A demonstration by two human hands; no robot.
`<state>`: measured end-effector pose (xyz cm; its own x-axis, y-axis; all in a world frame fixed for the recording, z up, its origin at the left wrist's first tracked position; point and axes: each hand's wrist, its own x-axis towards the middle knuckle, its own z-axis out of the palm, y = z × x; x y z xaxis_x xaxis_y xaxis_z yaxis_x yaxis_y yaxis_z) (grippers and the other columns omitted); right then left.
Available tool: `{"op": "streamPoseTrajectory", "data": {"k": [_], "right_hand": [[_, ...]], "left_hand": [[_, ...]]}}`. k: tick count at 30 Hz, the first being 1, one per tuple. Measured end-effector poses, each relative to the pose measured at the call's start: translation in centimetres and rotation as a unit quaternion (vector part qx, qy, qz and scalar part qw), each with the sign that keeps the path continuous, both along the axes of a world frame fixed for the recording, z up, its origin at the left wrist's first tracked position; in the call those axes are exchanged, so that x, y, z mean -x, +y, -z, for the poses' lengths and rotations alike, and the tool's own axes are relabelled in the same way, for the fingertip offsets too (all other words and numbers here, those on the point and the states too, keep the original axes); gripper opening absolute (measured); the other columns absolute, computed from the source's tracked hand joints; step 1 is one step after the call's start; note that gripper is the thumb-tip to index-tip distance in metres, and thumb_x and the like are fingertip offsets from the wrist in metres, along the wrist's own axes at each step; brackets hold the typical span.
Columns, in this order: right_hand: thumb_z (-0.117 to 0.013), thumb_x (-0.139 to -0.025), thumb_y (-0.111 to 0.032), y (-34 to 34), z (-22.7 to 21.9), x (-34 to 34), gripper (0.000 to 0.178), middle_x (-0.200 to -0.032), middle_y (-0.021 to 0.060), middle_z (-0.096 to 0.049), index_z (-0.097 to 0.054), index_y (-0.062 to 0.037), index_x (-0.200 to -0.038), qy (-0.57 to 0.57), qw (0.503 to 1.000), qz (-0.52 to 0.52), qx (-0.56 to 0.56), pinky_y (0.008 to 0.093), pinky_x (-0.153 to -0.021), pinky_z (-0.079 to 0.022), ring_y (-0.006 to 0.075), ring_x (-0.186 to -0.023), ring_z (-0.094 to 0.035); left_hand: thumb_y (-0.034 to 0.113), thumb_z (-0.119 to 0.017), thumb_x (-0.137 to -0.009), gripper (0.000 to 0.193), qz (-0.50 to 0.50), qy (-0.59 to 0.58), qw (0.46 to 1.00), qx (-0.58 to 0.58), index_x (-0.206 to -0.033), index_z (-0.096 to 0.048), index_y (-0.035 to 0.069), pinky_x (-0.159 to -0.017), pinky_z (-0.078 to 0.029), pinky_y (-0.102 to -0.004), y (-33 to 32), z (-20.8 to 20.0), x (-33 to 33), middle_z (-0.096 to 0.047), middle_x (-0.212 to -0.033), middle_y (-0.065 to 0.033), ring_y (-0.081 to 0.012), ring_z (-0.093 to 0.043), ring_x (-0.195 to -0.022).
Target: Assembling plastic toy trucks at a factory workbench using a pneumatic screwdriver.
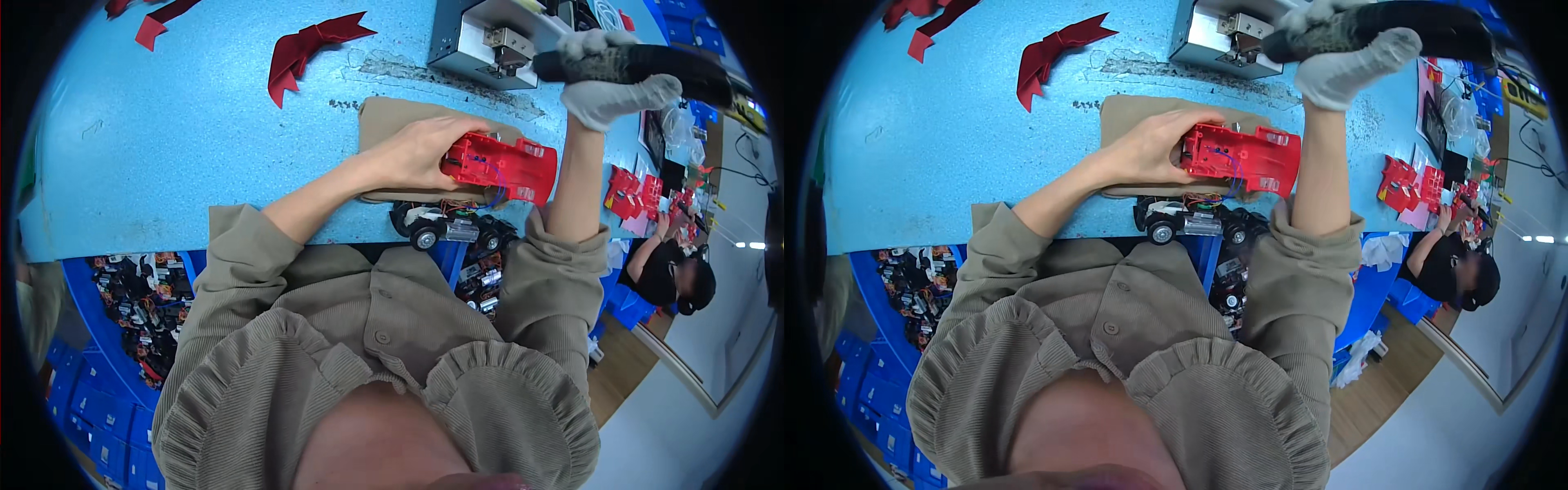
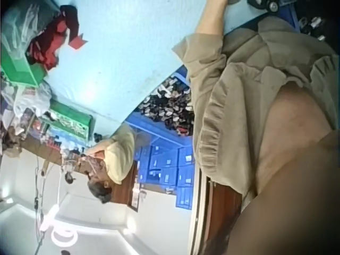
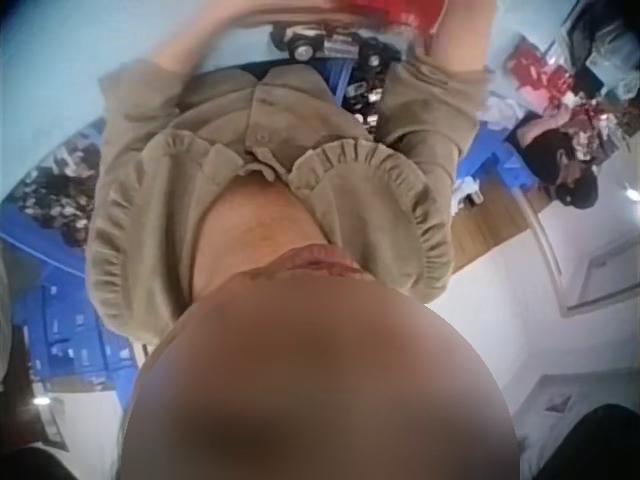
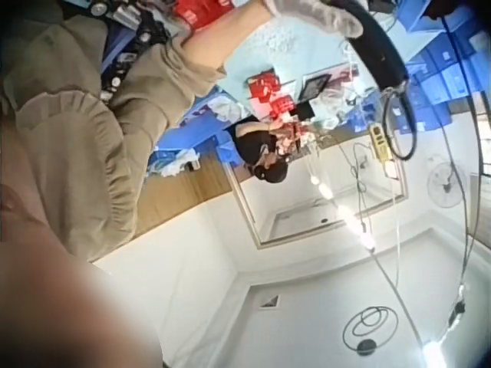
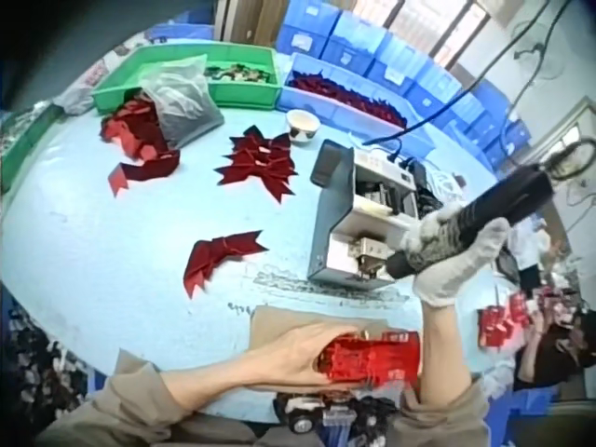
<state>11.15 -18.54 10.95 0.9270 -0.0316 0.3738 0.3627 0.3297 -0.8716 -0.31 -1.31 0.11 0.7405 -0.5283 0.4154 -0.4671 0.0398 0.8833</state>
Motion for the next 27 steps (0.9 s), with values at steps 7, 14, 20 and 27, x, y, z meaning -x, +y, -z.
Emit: {"op": "streamPoseTrajectory", "data": {"k": [7, 14, 20, 27], "right_hand": [[-0.025, -0.068, -0.085, 0.8, -2.3, 4.7, 0.086, -0.056, 0.0062, -0.049, -0.054, -0.0053, -0.083, -0.108, 0.982, -0.055, -0.144, 0.0343, -0.047, -0.045, 0.0207, -0.049, -0.05], [-0.048, -0.06, -0.077, 0.2, -1.0, -0.7, 0.072, -0.058, 0.0046, -0.047, -0.055, -0.0074, -0.077, -0.097, 0.995, 0.023, 0.019, 0.0321, -0.048, -0.041, 0.0198, -0.048, -0.046], [-0.057, -0.066, -0.065, 3.2, -0.5, 1.0, 0.06, -0.058, 0.0047, -0.046, -0.053, -0.0069, -0.082, -0.097, 0.994, 0.048, 0.019, 0.0308, -0.046, -0.041, 0.019, -0.047, -0.046], [-0.031, -0.063, -0.087, 2.2, -0.3, 8.3, 0.087, -0.057, 0.0056, -0.047, -0.055, -0.0059, -0.081, -0.152, 0.985, 0.083, 0.021, 0.034, -0.05, -0.044, 0.0207, -0.051, -0.049]], "left_hand": [[0.015, -0.074, -0.064, 0.061, -0.018, 0.014, 1.0, -0.015, -0.117, -0.046, 0.004, -0.085, -0.046, -0.0359, 0.4, 0.2, 0.2, -0.055, -0.11, -0.0148, -0.0305, -0.055, -0.102], [0.016, -0.074, -0.064, 0.059, -0.006, 0.03, 0.999, -0.011, -0.115, -0.046, 0.004, -0.084, -0.046, -0.0359, 0.0, 0.3, 0.1, -0.055, -0.108, -0.0148, -0.0303, -0.055, -0.1], [0.017, -0.074, -0.065, 0.059, -0.006, 0.003, 1.0, -0.014, -0.115, -0.046, 0.003, -0.084, -0.046, -0.0362, -0.1, 0.1, 0.3, -0.055, -0.107, -0.0148, -0.0301, -0.056, -0.098], [0.018, -0.074, -0.065, 0.06, -0.025, 0.002, 1.0, -0.004, -0.115, -0.046, 0.003, -0.084, -0.046, -0.0362, 0.3, 0.1, 0.7, -0.055, -0.106, -0.0153, -0.0306, -0.056, -0.098]]}}
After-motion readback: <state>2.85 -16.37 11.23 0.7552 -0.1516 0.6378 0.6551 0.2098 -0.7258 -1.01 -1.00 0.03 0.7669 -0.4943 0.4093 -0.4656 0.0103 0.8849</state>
